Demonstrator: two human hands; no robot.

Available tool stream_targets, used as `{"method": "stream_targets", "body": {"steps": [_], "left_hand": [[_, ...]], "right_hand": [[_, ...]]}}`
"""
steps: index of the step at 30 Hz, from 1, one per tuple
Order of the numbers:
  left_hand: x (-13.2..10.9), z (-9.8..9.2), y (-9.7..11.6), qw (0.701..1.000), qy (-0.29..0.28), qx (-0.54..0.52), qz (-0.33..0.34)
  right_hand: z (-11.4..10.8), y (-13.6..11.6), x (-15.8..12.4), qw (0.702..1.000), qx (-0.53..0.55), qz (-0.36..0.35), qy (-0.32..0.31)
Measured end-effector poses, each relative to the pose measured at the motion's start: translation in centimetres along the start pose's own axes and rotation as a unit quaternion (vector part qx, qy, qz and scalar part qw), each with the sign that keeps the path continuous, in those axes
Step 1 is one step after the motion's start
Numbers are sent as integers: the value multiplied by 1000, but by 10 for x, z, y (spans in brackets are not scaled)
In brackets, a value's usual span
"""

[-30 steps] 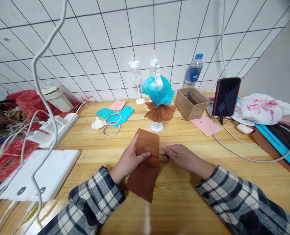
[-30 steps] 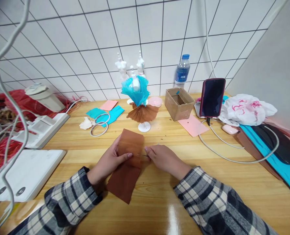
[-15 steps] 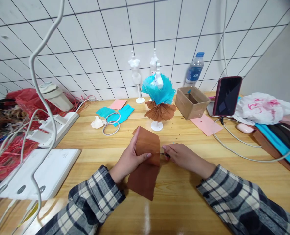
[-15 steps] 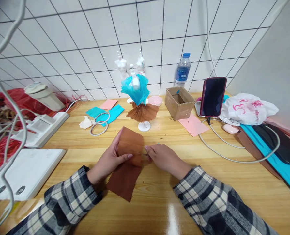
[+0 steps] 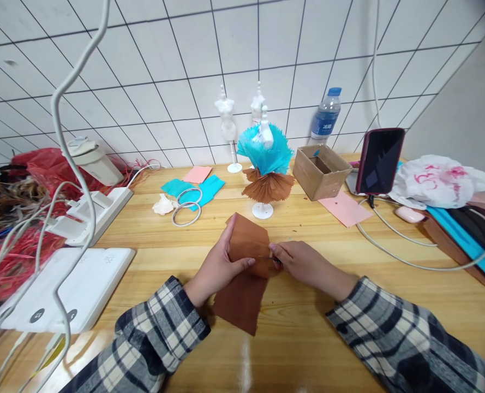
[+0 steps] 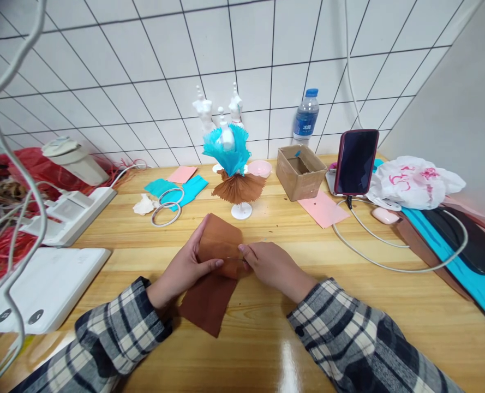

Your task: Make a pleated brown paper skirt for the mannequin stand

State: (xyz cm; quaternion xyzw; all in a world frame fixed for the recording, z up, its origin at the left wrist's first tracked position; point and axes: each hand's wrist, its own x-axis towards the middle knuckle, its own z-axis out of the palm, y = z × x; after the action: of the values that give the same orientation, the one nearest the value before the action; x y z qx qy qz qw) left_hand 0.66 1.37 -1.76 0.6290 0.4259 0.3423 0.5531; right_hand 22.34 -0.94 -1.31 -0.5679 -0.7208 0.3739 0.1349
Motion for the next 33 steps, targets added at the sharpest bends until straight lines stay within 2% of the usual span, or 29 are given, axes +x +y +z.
{"method": "stream_targets", "body": {"steps": [17,23,33], "left_hand": [[-2,1,0,1000,-8,-19,-19],[-3,3,4,996,-3,-81,-25],[-3,5,2,999,-8,-36,-18]], "right_hand": [[-1,-7,-3,999,-48,14,0],[-3,-6,-3,998,-55,12,7],[2,-6,-2,997,-65,16,33]]}}
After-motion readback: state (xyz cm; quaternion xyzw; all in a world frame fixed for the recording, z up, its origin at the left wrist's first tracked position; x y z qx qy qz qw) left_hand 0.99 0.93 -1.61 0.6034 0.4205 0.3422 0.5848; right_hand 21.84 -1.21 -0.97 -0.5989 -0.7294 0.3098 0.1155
